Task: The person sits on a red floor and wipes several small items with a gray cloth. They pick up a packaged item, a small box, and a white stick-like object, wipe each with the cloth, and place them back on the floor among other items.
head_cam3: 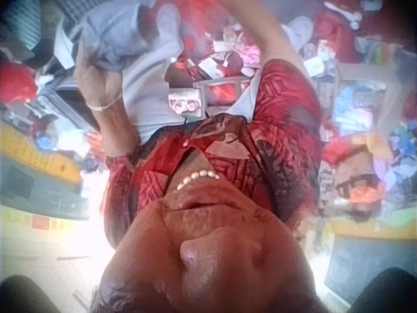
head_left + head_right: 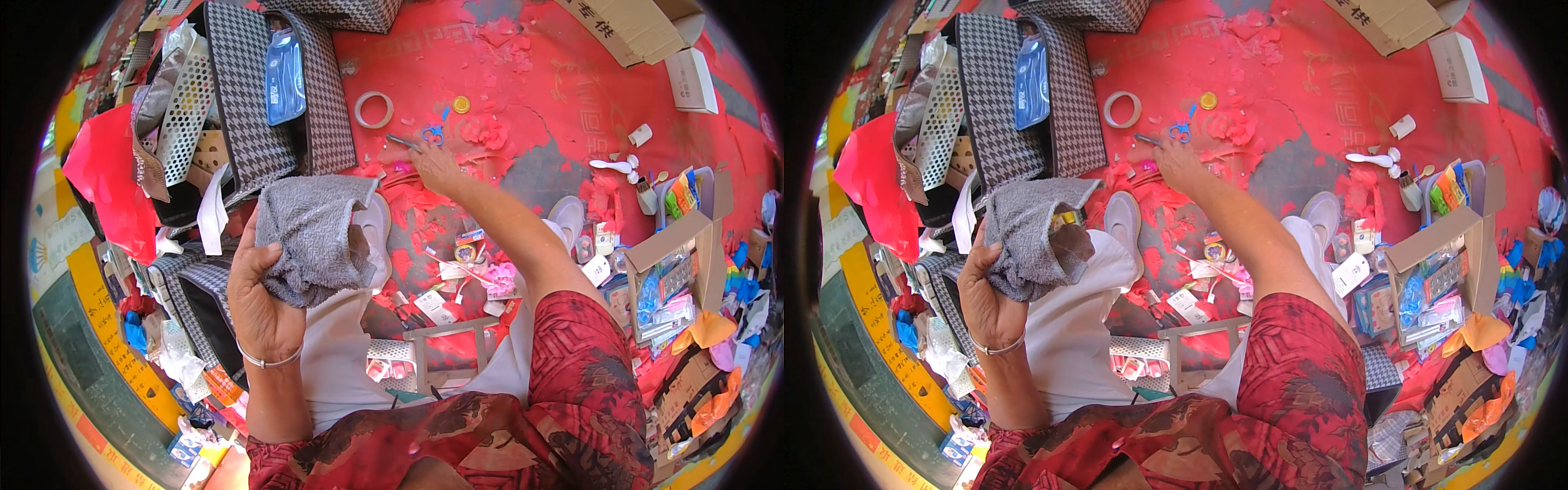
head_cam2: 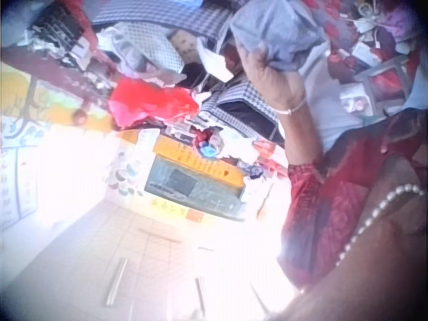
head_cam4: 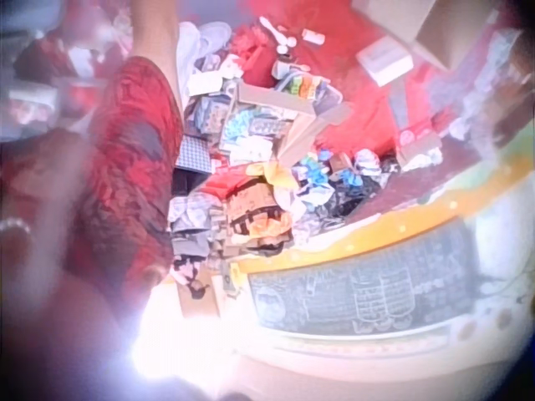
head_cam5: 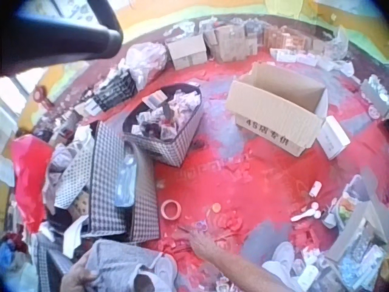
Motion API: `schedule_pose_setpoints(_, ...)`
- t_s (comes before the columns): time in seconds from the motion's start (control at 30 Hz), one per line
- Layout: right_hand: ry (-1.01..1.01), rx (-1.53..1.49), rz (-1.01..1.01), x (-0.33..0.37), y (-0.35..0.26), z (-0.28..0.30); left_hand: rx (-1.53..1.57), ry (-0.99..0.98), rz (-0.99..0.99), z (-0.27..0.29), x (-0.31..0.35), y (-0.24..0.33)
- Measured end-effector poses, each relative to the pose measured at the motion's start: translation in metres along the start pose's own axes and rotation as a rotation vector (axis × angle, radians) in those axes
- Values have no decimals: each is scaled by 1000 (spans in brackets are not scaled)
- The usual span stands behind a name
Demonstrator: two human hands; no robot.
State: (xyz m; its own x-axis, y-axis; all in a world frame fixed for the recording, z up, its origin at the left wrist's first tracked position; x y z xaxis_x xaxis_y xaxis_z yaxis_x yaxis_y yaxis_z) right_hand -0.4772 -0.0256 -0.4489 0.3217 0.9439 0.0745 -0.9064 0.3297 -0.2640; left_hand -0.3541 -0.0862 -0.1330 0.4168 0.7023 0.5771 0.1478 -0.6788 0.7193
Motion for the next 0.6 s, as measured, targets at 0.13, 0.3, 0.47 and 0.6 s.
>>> schedule_pose_setpoints(0.13,-92,-135,-245,-5,31,-4,24,4,10,4,1,3)
schedule_pose_setpoints(0.3,38,359,-176,-6,54,-8,56,6,49,11,0,8)
schedule_pose_setpoints(0.47,-228,175,-406,20,96,-20,68,7,78,18,-1,11)
schedule_pose_setpoints(0.6,-256,13,-430,22,95,-20,66,-6,92,15,0,9)
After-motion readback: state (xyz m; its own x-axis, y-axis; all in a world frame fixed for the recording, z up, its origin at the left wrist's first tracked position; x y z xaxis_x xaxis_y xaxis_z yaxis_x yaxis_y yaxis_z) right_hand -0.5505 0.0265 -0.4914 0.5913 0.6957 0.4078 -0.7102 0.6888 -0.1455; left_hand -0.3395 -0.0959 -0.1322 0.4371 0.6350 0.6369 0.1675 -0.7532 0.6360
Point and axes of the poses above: each hand's wrist, its own x-axis away from the middle knuckle, its own z-axis out of the back of the hand, y = z × x, the point moved 6 cm from there along -x, towards the middle knuckle, and after that the axes turned 9 degrees about x, right-handed, at the moved point
